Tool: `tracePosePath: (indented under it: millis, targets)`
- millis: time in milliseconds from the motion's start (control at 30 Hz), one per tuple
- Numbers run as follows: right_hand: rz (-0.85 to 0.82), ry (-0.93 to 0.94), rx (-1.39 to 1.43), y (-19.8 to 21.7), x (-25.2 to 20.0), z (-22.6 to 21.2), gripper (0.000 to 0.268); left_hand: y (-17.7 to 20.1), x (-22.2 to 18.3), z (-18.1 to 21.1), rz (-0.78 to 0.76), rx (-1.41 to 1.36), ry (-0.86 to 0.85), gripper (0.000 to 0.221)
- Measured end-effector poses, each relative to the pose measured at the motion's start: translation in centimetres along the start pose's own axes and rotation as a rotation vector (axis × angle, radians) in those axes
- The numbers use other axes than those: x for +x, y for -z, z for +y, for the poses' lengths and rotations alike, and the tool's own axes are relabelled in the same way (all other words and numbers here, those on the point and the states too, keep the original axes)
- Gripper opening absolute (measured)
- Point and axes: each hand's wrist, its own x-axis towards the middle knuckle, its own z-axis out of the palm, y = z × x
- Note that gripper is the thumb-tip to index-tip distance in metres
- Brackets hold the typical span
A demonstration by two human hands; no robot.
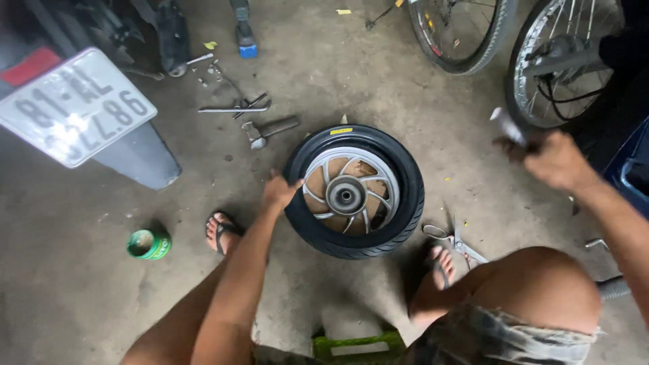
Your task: Replacing a motorcycle tire by mounting the tire onto the rim and prying it into place using tools.
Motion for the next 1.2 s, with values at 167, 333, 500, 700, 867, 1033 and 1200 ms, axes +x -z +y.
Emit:
tracePosePath:
  millis: [167,333,500,700,867,1033,1200]
  targets:
    - [-0.397,-0.567,-0.082,-4.8,0.2,-9.7,0.051,-0.7,-4.2,1.8,0.166,-0.456,0.222,0.103]
    - [-0.486,-0.556,0.215,-17.3,1.4,-13.9,0.099,-0.3,-2.0,3.3,0.000,-0.455,0.468,0.113]
    - [-0.485,-0.593,0.210,-27.4,2.1,-10.0,0.112,-2.1,-0.3,1.6,-0.101,-0.642,0.584,0.106]
    - [-0.484,-0.506,0.117,-28.8,0.7,-9.6,0.110,-2.3,-0.4,0.9,-0.170,-0.924,0.670,0.106]
    - [-0.486,-0.490,0.134,-29.2,1.5,-9.7,0.110,-1.5,-0.7,1.0,-0.180,-0.989,0.669,0.112]
    - [-0.569,-0.537,0.110,-29.7,3.4,-8.9,0.111,-5.7,-1.9,-2.7,-0.134,-1.135,0.684,0.102]
    - [-0.573,-0.586,0.115,-28.6,4.0,-10.4,0.110,-3.8,-3.4,-1.1,-0.092,-1.112,0.685,0.100]
